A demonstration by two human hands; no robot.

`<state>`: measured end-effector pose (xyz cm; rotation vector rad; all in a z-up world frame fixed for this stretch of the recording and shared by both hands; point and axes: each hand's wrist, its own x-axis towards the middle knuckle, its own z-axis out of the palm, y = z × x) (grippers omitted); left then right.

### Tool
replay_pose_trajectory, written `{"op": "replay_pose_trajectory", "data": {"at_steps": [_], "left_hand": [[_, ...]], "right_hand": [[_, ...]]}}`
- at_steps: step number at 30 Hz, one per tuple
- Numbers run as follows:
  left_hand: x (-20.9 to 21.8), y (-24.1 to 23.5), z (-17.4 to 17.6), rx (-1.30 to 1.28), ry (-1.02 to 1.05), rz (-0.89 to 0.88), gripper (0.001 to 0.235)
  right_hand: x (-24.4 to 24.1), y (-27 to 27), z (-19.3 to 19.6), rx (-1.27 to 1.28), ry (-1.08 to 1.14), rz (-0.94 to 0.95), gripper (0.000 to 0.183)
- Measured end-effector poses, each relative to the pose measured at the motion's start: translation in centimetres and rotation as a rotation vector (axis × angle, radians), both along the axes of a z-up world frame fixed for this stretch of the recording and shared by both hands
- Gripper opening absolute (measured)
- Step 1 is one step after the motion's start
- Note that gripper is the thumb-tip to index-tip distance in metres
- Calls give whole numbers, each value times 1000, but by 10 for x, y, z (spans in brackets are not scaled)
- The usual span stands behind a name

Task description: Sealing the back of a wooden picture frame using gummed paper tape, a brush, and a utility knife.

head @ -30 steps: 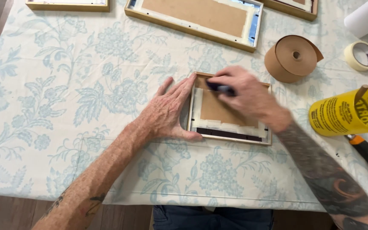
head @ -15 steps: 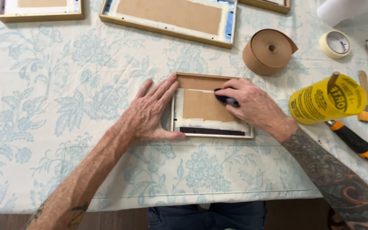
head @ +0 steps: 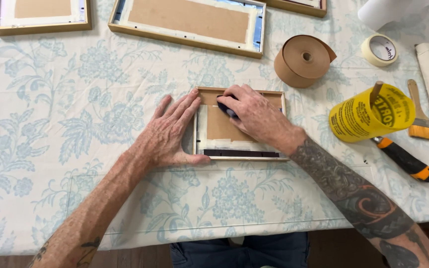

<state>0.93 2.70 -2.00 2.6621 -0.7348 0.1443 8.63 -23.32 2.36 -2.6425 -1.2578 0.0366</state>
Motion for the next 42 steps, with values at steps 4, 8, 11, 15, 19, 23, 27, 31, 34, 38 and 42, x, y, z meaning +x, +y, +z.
{"op": "replay_pose_trajectory", "data": {"at_steps": [4, 8, 11, 15, 19, 23, 27, 31, 34, 38, 42], "left_hand": [[2, 0, 2, 1, -17, -4, 134], [0, 1, 1, 2, 1, -7, 133], [-1, 0, -1, -13, -7, -4, 135], [0, 0, -2, -22, -82, -40, 132], [-2, 2, -5, -57, -145, -77, 129], [-3, 3, -4, -56, -128, -71, 129], [0, 1, -4, -59, -188, -64, 130], [-2, 1, -6, -54, -196, -55, 130], [-5, 0, -7, -39, -169, -60, 130], [-1, 2, -5, -49, -169, -69, 130], [-2, 0, -5, -41, -148, -66, 131]], "right_hand": [[-3, -31, -3, -116, -118, -3, 44], [-10, -68, 5, -157, -91, -100, 44], [-12, -86, 22, -220, -104, -162, 40], [-6, -107, 63, 1, 26, -395, 39], [-12, -92, 43, -66, 2, -433, 43], [-19, -74, 14, -93, -109, -330, 58], [-17, -67, -14, -430, -632, -179, 25], [-24, -66, -7, -424, -576, -144, 23], [-28, -55, 67, -263, 355, -535, 48], [-10, -98, 51, -68, -93, -459, 36], [-14, -84, 29, -67, -117, -444, 43]]}}
